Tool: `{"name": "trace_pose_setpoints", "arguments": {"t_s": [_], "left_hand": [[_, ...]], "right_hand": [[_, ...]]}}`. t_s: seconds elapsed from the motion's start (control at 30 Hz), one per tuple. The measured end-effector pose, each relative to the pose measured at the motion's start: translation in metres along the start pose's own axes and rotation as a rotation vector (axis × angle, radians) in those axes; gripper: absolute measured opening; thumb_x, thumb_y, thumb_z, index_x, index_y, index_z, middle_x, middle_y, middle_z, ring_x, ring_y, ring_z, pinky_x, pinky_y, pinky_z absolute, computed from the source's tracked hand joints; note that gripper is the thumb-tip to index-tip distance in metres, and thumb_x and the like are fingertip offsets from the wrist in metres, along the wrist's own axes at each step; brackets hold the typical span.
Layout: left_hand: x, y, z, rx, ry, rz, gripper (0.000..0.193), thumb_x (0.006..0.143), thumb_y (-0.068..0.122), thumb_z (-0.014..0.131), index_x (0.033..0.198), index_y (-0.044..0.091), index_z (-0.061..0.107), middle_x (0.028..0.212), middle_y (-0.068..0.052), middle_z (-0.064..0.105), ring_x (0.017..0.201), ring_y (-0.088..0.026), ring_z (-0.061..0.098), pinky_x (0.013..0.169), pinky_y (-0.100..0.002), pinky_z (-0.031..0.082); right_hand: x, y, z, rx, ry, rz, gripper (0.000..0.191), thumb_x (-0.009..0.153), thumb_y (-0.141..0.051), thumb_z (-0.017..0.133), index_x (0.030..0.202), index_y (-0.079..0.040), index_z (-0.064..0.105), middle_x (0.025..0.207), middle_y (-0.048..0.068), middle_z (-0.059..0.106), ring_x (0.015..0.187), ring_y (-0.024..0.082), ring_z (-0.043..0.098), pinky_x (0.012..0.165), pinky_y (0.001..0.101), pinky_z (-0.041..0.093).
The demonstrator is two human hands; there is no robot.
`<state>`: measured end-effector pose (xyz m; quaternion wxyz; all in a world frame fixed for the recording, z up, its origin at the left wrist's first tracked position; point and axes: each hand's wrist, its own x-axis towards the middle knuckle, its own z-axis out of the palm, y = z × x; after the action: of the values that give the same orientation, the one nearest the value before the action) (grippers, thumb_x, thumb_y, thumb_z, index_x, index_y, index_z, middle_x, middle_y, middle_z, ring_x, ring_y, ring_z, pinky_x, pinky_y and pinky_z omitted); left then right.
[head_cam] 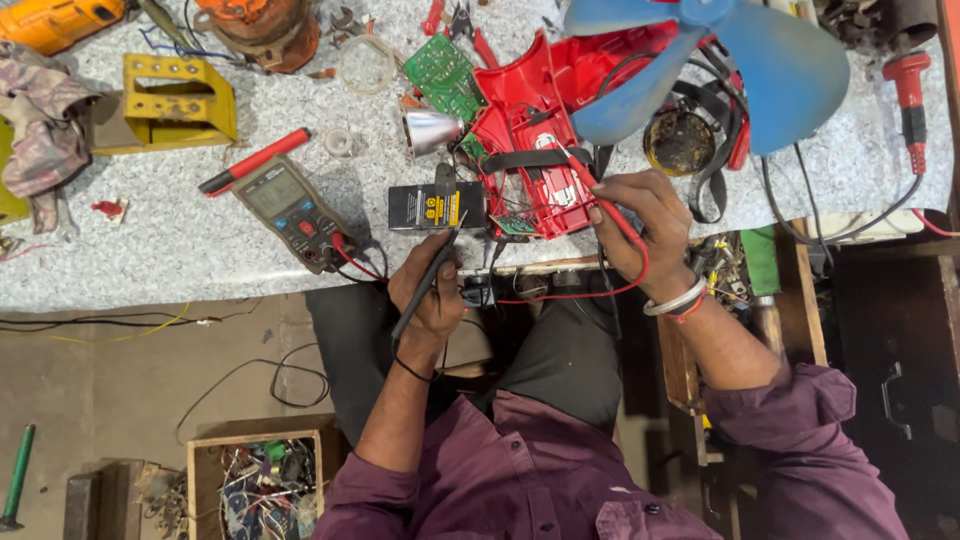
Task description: The person uses a multimeter to test electrical continuity on a small black battery pack and a red plastic fan housing with a blue fan blade. They repeatedly touch the multimeter probes to different points on the components while seated at a cluttered workbench.
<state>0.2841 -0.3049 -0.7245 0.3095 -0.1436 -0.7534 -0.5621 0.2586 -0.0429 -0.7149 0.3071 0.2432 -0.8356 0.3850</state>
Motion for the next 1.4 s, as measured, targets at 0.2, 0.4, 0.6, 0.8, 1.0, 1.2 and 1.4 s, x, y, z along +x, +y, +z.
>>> {"name": "trace_pose_setpoints", "arguments": {"t_s": [0.2, 0.4, 0.6, 0.8, 1.0, 1.2, 1.4], "left_hand": [[0.004, -0.005, -0.006, 0.027, -0.022, -0.01, 0.025, 0.109, 0.019, 0.056, 0.127, 0.003, 0.063, 0.083, -0.008, 0.067, 0.068, -0.017, 0.067, 0.065, -0.03, 0.053], [0.008, -0.011, -0.007, 0.038, -0.024, -0.004, 0.025, 0.107, 0.016, 0.057, 0.127, 0.003, 0.063, 0.081, -0.007, 0.066, 0.066, -0.017, 0.065, 0.064, -0.031, 0.052], [0.01, -0.019, -0.009, 0.007, -0.023, 0.005, 0.026, 0.107, 0.015, 0.058, 0.129, 0.002, 0.062, 0.083, -0.008, 0.065, 0.072, -0.02, 0.067, 0.068, -0.032, 0.053], [0.011, -0.031, -0.013, 0.01, -0.04, 0.015, 0.027, 0.107, 0.016, 0.059, 0.13, 0.001, 0.06, 0.083, -0.008, 0.066, 0.073, -0.021, 0.068, 0.069, -0.032, 0.054], [0.014, -0.042, -0.014, 0.006, -0.035, 0.04, 0.027, 0.108, 0.017, 0.059, 0.129, 0.0, 0.06, 0.083, -0.009, 0.066, 0.072, -0.021, 0.068, 0.067, -0.032, 0.053], [0.016, -0.049, -0.015, 0.023, -0.035, 0.067, 0.026, 0.109, 0.014, 0.058, 0.13, 0.0, 0.059, 0.084, -0.009, 0.066, 0.072, -0.021, 0.068, 0.068, -0.032, 0.054], [0.017, -0.054, -0.014, -0.002, -0.018, 0.075, 0.026, 0.108, 0.013, 0.059, 0.13, 0.0, 0.059, 0.084, -0.009, 0.066, 0.072, -0.02, 0.067, 0.067, -0.032, 0.053]], "right_hand": [[0.007, 0.0, 0.005, -0.009, -0.001, -0.002, 0.02, 0.092, -0.003, 0.079, 0.11, 0.0, 0.07, 0.105, 0.015, 0.07, 0.094, 0.031, 0.068, 0.084, 0.0398, 0.054], [0.011, 0.0, 0.01, -0.018, 0.004, 0.011, 0.017, 0.096, -0.005, 0.08, 0.11, 0.0, 0.07, 0.105, 0.015, 0.07, 0.095, 0.031, 0.067, 0.083, 0.0387, 0.054], [0.014, 0.008, 0.013, -0.006, -0.01, 0.005, 0.018, 0.099, -0.007, 0.079, 0.112, 0.0, 0.07, 0.107, 0.016, 0.07, 0.093, 0.03, 0.067, 0.079, 0.0363, 0.053], [0.015, 0.013, 0.017, -0.005, -0.022, 0.016, 0.018, 0.102, -0.007, 0.079, 0.116, -0.001, 0.071, 0.11, 0.016, 0.07, 0.092, 0.029, 0.067, 0.081, 0.0361, 0.053], [0.018, 0.02, 0.025, -0.007, -0.019, 0.009, 0.017, 0.105, -0.009, 0.08, 0.117, -0.001, 0.07, 0.11, 0.016, 0.07, 0.094, 0.029, 0.067, 0.082, 0.0359, 0.054], [0.021, 0.024, 0.029, 0.008, -0.004, 0.002, 0.019, 0.106, -0.01, 0.08, 0.118, 0.001, 0.07, 0.11, 0.017, 0.07, 0.094, 0.03, 0.067, 0.082, 0.0365, 0.053], [0.019, 0.026, 0.032, 0.005, -0.01, 0.007, 0.02, 0.108, -0.012, 0.08, 0.119, 0.0, 0.069, 0.11, 0.018, 0.07, 0.095, 0.03, 0.067, 0.083, 0.0364, 0.053]]}}
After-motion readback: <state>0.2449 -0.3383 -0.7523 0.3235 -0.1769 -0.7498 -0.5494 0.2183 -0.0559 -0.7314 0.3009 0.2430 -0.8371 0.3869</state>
